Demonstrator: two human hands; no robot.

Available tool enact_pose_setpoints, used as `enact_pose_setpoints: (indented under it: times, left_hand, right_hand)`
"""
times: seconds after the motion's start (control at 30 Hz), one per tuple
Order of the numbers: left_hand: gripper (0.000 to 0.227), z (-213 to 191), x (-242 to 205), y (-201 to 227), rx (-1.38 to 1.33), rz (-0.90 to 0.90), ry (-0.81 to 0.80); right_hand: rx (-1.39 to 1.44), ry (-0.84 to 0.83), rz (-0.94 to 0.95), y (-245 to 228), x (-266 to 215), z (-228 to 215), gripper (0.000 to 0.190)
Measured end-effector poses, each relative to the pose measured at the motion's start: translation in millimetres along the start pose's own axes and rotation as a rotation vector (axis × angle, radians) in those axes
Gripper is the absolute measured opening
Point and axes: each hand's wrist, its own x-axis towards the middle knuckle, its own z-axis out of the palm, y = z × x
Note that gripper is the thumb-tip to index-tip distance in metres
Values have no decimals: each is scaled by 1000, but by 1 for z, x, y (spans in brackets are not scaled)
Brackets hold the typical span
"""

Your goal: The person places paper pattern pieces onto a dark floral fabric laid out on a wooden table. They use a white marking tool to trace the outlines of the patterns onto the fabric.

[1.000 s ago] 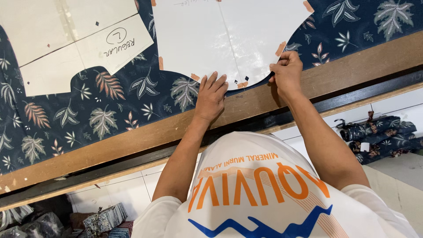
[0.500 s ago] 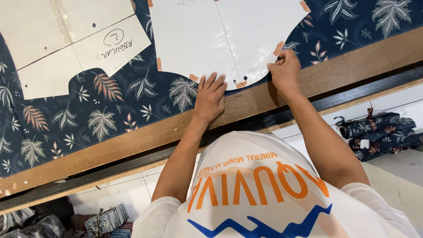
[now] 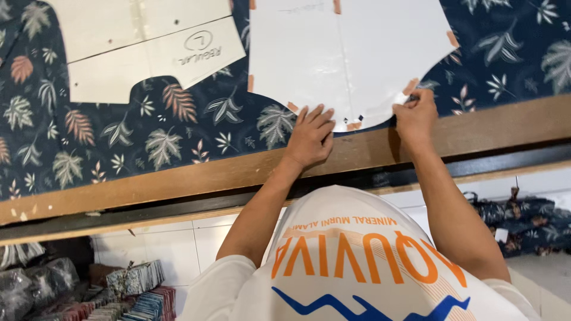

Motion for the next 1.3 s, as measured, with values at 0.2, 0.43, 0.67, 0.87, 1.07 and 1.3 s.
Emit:
enact_pose_setpoints:
  times: [0.2,0.43,0.67,0.87,1.07,1.3]
  left_hand:
    - [23,1,1,0,12,-11,15]
    - [21,0,-1,1,-8,-32,12]
    - [21,1,-1,-2,-23,-21,31]
    - [22,1,-3,-5,-49,-17,25]
    - [18,7,-8,-20,-206,-68,-4]
    - [30,-25,-29,-57,-9,-164,76]
  right_hand:
    - [-26,-10,-3,-14,-2,-4,41]
    - [-72,-38,86,-27,-4,-5,41]
    - [-191,18,-26,-13,-3,2,41]
    - [-210,72,-48,1,-2,8,33]
    - [-260,93,-97,7,-5,11,32]
    - [-278,188,-169,13,-5,19,26]
